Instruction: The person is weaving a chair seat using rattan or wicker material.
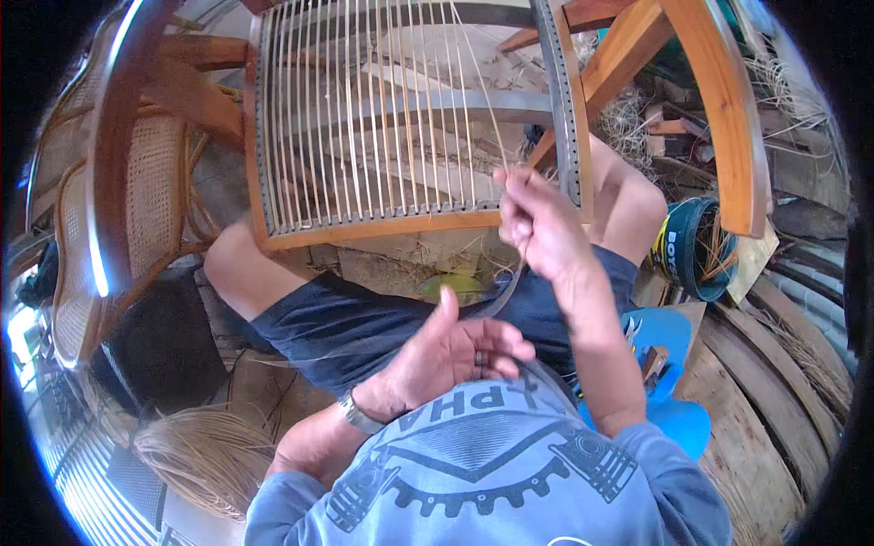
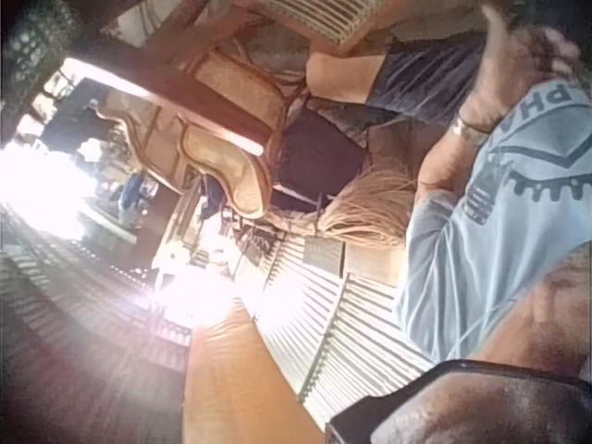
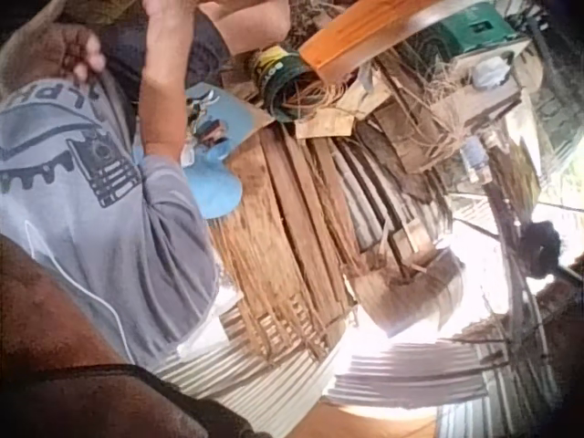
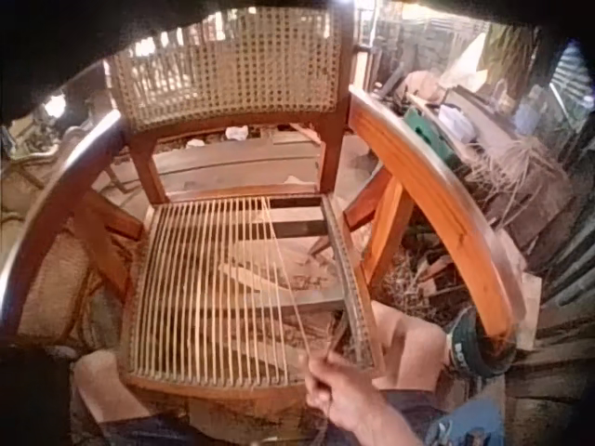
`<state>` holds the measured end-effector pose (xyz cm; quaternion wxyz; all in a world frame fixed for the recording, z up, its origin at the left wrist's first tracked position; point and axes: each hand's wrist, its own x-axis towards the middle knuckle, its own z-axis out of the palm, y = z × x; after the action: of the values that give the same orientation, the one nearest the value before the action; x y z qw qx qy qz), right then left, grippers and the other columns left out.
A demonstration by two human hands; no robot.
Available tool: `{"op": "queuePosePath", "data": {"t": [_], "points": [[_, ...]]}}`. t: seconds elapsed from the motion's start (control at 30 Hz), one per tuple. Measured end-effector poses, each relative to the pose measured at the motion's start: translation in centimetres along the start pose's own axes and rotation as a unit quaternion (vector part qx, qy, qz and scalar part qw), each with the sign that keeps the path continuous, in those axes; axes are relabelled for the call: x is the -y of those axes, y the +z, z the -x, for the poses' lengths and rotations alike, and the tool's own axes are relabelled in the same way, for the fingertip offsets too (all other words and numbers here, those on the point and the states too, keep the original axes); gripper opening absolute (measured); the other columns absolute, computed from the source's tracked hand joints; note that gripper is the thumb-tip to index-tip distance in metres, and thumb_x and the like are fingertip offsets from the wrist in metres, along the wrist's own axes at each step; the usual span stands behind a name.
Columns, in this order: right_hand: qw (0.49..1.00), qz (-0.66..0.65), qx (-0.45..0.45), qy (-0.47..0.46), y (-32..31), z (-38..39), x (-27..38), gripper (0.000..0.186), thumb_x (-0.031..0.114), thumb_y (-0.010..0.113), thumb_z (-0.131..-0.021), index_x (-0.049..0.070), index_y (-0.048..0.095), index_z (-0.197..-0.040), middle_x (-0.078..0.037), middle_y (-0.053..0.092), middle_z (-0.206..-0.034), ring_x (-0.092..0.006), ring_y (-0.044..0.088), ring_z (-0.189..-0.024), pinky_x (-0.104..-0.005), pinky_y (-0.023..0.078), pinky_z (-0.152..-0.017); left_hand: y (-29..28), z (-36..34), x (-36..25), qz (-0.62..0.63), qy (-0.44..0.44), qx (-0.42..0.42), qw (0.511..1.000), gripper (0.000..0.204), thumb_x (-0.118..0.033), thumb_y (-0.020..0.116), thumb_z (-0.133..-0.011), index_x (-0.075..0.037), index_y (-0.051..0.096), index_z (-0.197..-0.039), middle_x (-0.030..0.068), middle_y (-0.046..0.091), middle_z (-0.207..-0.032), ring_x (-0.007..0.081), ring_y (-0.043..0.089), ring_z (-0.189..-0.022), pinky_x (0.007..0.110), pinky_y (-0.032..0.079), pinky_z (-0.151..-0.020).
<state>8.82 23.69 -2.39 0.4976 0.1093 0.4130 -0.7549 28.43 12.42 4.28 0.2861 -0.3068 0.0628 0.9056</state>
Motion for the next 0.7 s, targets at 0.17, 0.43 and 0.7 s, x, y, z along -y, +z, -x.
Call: {"op": "queuePosePath", "data": {"t": [0.17,0.43,0.7], "points": [[0.983,0.125,-0.087,-0.105,0.4,4.3,-3.2,0.021,0.017,0.055,-0.103,0.004,0.060,-0.118,-0.002,0.057,-0.078,-0.0050,0.045,-0.062,-0.0198,0.036,-0.054,1.5,0.9,-4.0,-0.337,0.278,0.058,0.898,0.078,-0.068,0.038,-0.096,0.003,0.061,-0.115,0.0181,0.067,-0.108,0.0216,0.066,-0.090,0.036,0.052,-0.086],[0.918,0.315,0.060,-0.233,5.7,7.5,1.0,0.033,0.009,0.053,-0.103,0.004,0.057,-0.135,-0.003,0.062,-0.084,-0.0066,0.054,-0.069,-0.0214,0.046,-0.062,0.8,-12.0,-29.0,-0.695,0.624,-0.298,0.197,0.041,-0.027,0.070,-0.090,0.001,0.062,-0.120,0.0209,0.062,-0.122,0.0326,0.059,-0.117,0.043,0.045,-0.102],[0.810,0.432,0.252,-0.305,9.4,5.8,5.4,0.051,-0.002,0.062,-0.090,0.003,0.052,-0.140,-0.018,0.065,-0.097,-0.0313,0.066,-0.081,-0.0372,0.055,-0.075,3.7,-19.5,-41.0,-0.751,0.576,-0.288,0.145,0.036,-0.035,0.069,-0.090,-0.009,0.067,-0.115,0.0124,0.067,-0.111,0.0324,0.059,-0.112,0.045,0.046,-0.094]]}}
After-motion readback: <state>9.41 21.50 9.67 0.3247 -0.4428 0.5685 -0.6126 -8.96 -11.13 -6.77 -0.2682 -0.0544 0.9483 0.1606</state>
